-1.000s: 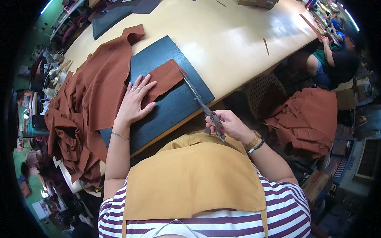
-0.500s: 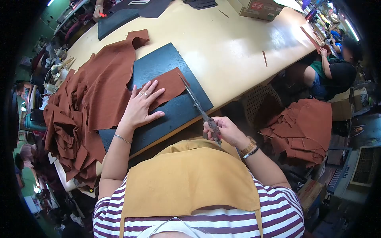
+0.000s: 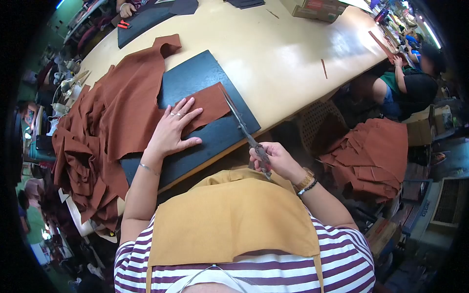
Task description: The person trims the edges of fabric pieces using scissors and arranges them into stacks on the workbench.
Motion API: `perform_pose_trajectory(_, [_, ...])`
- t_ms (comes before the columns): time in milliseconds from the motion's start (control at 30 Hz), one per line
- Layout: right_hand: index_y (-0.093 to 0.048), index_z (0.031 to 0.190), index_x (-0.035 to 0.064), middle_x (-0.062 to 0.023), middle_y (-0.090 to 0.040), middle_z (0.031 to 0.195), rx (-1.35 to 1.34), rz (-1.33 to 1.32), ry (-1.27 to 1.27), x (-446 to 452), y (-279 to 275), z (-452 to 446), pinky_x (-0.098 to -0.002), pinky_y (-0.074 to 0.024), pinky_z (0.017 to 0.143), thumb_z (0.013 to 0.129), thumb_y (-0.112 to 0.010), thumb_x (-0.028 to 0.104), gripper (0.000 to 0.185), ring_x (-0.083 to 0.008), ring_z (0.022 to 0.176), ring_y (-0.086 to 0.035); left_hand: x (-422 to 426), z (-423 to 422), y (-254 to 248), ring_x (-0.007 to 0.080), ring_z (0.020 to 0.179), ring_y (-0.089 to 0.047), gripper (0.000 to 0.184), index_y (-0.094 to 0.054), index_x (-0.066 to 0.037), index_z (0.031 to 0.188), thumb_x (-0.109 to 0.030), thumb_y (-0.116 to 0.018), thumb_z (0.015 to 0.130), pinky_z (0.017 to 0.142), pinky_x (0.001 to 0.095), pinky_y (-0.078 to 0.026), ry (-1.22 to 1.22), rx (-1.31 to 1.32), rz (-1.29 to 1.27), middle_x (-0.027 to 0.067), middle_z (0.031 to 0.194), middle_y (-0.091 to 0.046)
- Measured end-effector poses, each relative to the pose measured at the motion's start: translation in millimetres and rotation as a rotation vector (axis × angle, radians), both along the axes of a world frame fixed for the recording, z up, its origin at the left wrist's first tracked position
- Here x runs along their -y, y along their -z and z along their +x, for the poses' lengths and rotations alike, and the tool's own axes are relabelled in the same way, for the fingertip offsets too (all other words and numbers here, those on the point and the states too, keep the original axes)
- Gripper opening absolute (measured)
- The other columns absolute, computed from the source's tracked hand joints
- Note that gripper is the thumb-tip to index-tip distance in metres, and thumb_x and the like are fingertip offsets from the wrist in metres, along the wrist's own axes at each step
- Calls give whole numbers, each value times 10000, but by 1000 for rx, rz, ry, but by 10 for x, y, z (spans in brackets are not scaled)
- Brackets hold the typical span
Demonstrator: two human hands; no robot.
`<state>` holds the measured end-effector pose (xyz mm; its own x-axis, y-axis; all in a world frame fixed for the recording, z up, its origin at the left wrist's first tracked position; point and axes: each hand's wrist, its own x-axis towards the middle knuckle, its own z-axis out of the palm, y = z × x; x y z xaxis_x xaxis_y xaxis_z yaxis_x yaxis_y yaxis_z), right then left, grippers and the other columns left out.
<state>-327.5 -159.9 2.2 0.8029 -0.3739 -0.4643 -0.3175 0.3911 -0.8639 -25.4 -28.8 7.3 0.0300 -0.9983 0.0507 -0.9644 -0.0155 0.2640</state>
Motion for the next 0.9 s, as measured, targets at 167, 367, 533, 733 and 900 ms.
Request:
perform_pose_trajectory(167, [-617, 834, 61, 0, -606, 666, 20, -1, 37, 7, 41, 94, -186, -402, 489, 912, -601, 345, 294, -53, 565, -560, 0, 1, -11, 319, 1397, -233, 859, -426, -209, 1391, -726, -549, 715, 1119, 546, -168, 10, -17, 5, 104, 1507, -286])
perform_pose_trajectory(367, [-621, 843, 55, -7, -615, 676, 24, 1, 0, -2, 9, 18, -172, -388, 462, 913, -597, 322, 277, -49, 567, -570, 2, 10, 21, 318, 1398, -231, 870, -422, -219, 1396, -737, -541, 707, 1116, 550, -172, -2, -27, -8, 101, 1508, -284])
perform_pose_trajectory(533, [-619, 836, 47, -9, -616, 677, 8, 38, 33, 6, 68, 54, -179, -404, 476, 908, -609, 322, 284, -50, 559, -568, 11, -22, -12, 318, 1399, -228, 863, -426, -214, 1393, -733, -536, 713, 1117, 548, -170, 17, -49, 1, 103, 1509, -282])
perform_pose_trajectory(733, [-621, 846, 49, -8, -616, 679, 15, 8, 52, -11, 14, 81, -180, -406, 488, 907, -615, 327, 285, -54, 570, -572, 3, -30, -3, 316, 1399, -228, 865, -423, -213, 1394, -737, -532, 716, 1121, 542, -163, 9, -53, 0, 104, 1508, -284])
perform_pose_trajectory(900, [-625, 859, 48, -7, -615, 677, 32, 22, 49, -35, 0, 35, -180, -409, 492, 911, -613, 313, 270, -56, 569, -572, 11, -26, 36, 316, 1398, -232, 877, -433, -211, 1386, -747, -541, 701, 1121, 543, -166, -4, -35, -9, 101, 1506, -288])
